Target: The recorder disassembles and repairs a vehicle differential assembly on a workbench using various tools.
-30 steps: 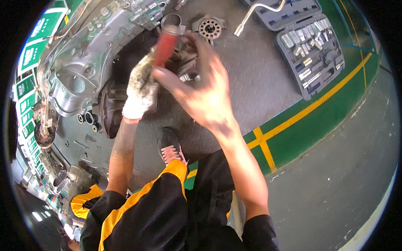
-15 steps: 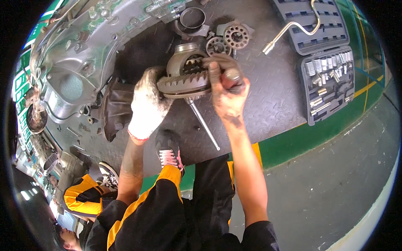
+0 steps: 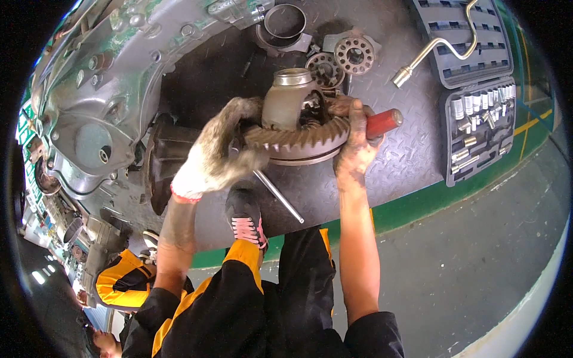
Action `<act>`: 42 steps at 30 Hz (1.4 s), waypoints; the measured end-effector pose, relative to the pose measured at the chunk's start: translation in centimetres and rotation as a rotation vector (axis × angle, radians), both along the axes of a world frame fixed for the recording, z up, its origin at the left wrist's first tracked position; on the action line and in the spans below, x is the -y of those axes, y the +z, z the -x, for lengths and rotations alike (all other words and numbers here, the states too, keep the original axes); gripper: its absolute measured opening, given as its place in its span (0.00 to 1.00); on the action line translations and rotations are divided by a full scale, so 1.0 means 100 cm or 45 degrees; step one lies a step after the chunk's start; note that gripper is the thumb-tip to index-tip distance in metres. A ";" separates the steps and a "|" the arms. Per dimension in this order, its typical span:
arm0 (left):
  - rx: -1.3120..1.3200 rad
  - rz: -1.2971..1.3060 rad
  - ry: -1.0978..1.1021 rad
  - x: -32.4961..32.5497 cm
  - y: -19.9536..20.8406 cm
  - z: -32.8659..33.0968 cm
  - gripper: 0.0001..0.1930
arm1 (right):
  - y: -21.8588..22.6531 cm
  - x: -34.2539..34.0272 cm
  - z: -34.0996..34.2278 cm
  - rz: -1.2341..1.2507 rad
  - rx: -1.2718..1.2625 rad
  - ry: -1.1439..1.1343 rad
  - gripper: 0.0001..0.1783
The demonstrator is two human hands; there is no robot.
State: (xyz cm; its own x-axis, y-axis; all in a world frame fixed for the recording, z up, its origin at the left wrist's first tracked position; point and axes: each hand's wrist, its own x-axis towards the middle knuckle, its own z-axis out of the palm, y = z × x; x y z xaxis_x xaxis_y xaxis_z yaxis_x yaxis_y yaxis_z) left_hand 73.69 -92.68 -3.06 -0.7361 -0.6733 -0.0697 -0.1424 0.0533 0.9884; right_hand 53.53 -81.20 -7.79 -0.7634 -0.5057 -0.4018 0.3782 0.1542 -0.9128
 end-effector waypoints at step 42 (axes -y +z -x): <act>0.033 0.078 -0.470 0.029 0.007 0.035 0.19 | 0.113 0.000 -0.004 0.852 -0.056 0.093 0.26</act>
State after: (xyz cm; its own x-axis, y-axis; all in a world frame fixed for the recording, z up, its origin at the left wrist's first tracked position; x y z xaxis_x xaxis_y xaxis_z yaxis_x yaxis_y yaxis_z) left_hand 70.14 -95.54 -2.37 -0.9287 -0.3662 -0.0592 -0.1274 0.1650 0.9780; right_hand 53.95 -81.18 3.54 -0.7265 -0.6856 0.0470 0.3484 -0.4265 -0.8347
